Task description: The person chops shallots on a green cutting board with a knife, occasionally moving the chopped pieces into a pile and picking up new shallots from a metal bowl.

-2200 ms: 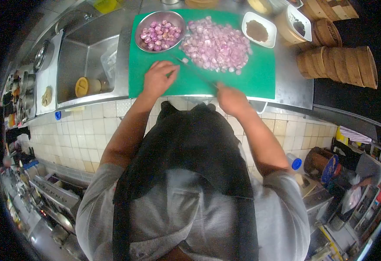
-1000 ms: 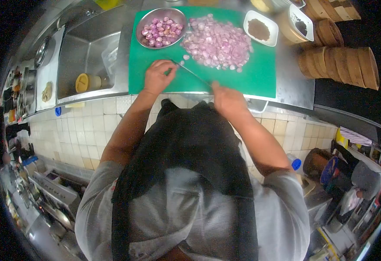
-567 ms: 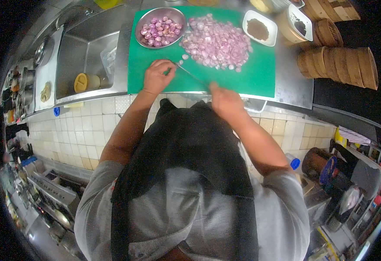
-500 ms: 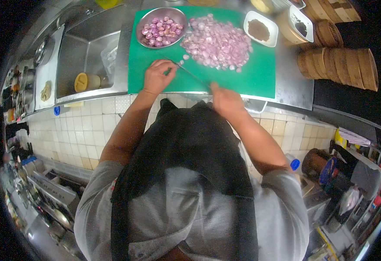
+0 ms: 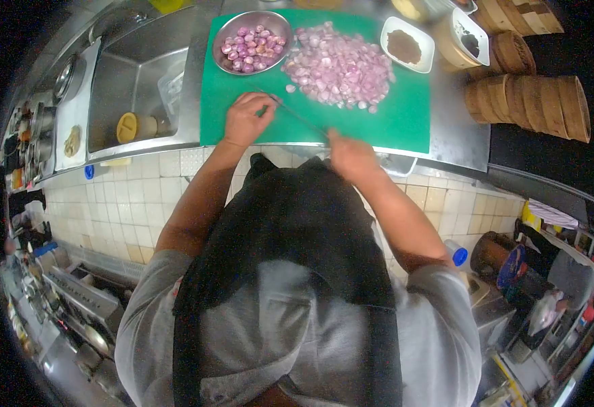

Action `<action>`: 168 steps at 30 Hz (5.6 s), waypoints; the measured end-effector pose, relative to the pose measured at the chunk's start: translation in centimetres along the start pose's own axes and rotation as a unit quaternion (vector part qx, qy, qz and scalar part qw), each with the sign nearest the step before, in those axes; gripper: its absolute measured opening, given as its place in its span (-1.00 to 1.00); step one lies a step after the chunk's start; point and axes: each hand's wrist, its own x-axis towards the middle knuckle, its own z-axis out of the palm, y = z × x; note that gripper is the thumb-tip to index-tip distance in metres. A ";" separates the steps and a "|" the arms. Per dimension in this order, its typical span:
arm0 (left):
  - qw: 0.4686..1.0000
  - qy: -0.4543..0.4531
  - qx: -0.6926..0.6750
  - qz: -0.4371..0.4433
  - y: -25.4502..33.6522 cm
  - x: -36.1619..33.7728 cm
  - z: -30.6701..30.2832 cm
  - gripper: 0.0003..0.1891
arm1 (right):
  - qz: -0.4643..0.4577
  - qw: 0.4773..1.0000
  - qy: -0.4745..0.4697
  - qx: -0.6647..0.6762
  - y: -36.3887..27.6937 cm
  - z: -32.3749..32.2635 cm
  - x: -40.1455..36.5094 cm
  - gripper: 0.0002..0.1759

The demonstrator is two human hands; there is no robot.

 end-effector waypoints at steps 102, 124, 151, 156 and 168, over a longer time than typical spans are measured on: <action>0.962 -0.089 0.234 -0.112 -3.7 13.8 -2.3 -0.72 | 0.148 0.884 0.280 0.344 10.1 -5.2 -15.2 -0.77; 0.834 -0.253 0.365 -0.327 -3.8 19.3 0.1 -0.59 | 0.106 0.939 0.105 0.309 4.6 -1.4 -10.1 -0.68; 0.989 0.023 0.051 -0.137 0.2 -3.7 -4.3 -0.80 | 0.121 0.922 0.012 0.368 7.0 0.8 -7.8 -0.80; 0.977 0.031 0.035 -0.208 -0.1 -3.7 -5.5 -0.83 | 0.123 0.906 0.008 0.406 5.8 0.6 -8.2 -0.86; 0.985 -0.010 -0.069 -0.158 0.2 -2.3 -5.4 -0.93 | -0.019 0.993 0.076 0.089 1.4 -1.1 -6.3 -0.75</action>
